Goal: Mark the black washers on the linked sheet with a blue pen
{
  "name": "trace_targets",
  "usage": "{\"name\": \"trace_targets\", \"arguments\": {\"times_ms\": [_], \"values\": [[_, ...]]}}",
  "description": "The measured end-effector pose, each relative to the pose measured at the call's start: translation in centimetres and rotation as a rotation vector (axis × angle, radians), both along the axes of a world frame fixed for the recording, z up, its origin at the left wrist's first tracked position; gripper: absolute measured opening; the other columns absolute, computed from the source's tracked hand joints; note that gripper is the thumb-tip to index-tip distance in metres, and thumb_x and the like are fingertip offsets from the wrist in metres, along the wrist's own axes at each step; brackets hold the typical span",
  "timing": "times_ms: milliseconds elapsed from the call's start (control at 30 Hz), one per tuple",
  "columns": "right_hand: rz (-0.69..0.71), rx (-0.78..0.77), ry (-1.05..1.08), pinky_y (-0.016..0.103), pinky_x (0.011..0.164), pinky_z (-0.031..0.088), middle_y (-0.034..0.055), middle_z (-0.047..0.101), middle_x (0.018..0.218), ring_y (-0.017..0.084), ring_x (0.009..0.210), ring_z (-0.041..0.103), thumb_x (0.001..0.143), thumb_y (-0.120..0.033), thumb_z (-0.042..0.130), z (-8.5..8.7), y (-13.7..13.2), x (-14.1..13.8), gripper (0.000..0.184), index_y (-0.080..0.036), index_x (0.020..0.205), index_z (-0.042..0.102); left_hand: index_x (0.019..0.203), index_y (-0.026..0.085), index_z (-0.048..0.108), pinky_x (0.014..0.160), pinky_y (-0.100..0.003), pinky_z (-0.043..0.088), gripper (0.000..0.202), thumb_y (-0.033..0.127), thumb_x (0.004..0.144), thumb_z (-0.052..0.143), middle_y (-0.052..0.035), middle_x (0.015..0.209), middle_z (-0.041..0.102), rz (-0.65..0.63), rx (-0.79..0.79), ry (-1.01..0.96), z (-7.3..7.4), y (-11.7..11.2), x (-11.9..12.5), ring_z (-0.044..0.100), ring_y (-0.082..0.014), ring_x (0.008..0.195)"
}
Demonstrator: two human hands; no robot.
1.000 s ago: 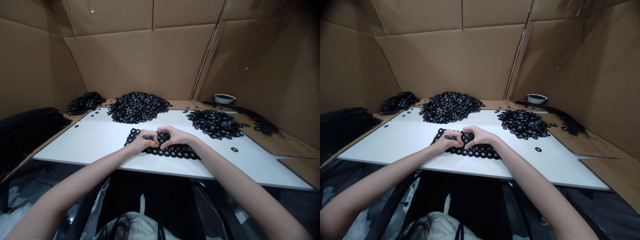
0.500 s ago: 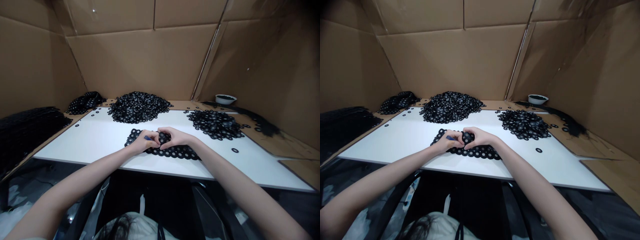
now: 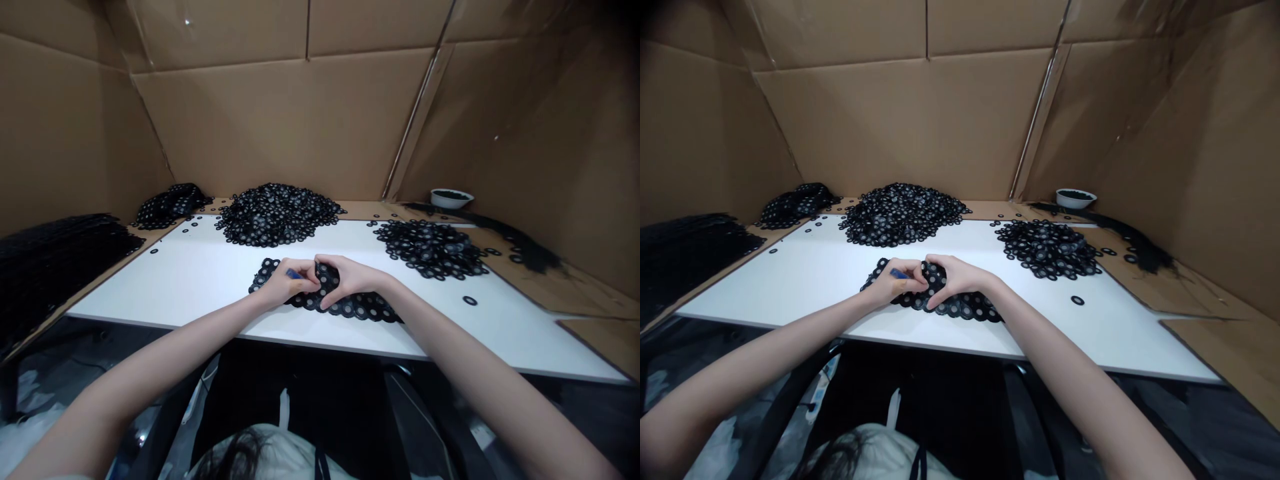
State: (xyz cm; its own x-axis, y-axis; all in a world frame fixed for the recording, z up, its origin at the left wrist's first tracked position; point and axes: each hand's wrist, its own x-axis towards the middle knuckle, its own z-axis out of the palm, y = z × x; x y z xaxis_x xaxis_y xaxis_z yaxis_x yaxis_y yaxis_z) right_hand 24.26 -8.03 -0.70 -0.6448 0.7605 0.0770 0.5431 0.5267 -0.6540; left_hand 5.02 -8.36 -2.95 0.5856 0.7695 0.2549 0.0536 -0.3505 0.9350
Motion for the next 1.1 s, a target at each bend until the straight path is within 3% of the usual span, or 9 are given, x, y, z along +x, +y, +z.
{"name": "trace_targets", "arguments": {"times_ms": [167,333,500,733,867,1100], "values": [[-0.008,0.004,0.002,0.037,0.089,0.042,0.0046,0.059,0.106,0.029,0.102,0.053,0.046,-0.051,0.079,-0.17,0.02,0.05,0.070,-0.019,0.104,0.056,0.064,0.011,0.060,0.062,-0.022,0.039,0.007,0.016,0.066,0.065,0.0004,0.061,0.059,0.009,0.029,-0.023,-0.02,-0.07,-0.03,0.052,-0.0108,0.061],[-0.044,-0.021,-0.024,0.042,0.098,0.038,0.0087,0.052,0.125,0.032,0.114,0.048,0.046,-0.050,0.081,-0.45,0.24,0.28,0.086,-0.019,0.120,0.048,0.064,0.012,0.059,0.062,-0.022,0.039,0.008,0.017,0.066,0.065,0.0004,0.061,0.059,0.019,0.019,-0.047,0.27,-0.28,0.04,0.052,-0.0106,0.060],[-0.016,-0.027,-0.017,0.044,0.099,0.038,0.0089,0.053,0.125,0.032,0.116,0.048,0.048,-0.050,0.080,-0.94,0.59,0.59,0.087,-0.019,0.122,0.048,0.061,0.011,0.058,0.056,-0.021,0.037,0.015,0.021,0.063,0.068,0.0017,0.056,0.056,0.028,-0.004,-0.057,0.53,-0.23,0.16,0.050,-0.0093,0.055],[-0.072,-0.075,-0.056,0.044,0.108,0.030,0.0133,0.038,0.142,0.034,0.129,0.036,0.045,-0.050,0.082,-0.82,0.39,0.53,0.106,-0.017,0.136,0.038,0.059,0.012,0.054,0.044,-0.019,0.034,0.016,0.020,0.060,0.068,0.0038,0.053,0.053,0.017,-0.107,-0.083,0.47,0.01,0.00,0.049,-0.0077,0.046],[-0.055,-0.059,-0.040,0.044,0.106,0.032,0.0122,0.042,0.139,0.034,0.127,0.039,0.047,-0.050,0.081,-0.64,0.25,0.46,0.101,-0.018,0.133,0.040,0.056,0.012,0.053,0.039,-0.018,0.029,0.014,0.016,0.058,0.066,0.0044,0.049,0.050,-0.004,-0.133,-0.104,0.48,0.05,-0.19,0.047,-0.0072,0.041],[-0.016,-0.022,-0.014,0.042,0.097,0.041,0.0064,0.057,0.117,0.031,0.112,0.051,0.047,-0.047,0.081,-0.33,0.12,0.22,0.077,-0.019,0.114,0.053,0.056,0.012,0.053,0.038,-0.018,0.028,0.014,0.016,0.058,0.065,0.0043,0.046,0.051,-0.043,-0.162,-0.063,0.61,-0.39,-0.23,0.045,-0.0069,0.039]]}}
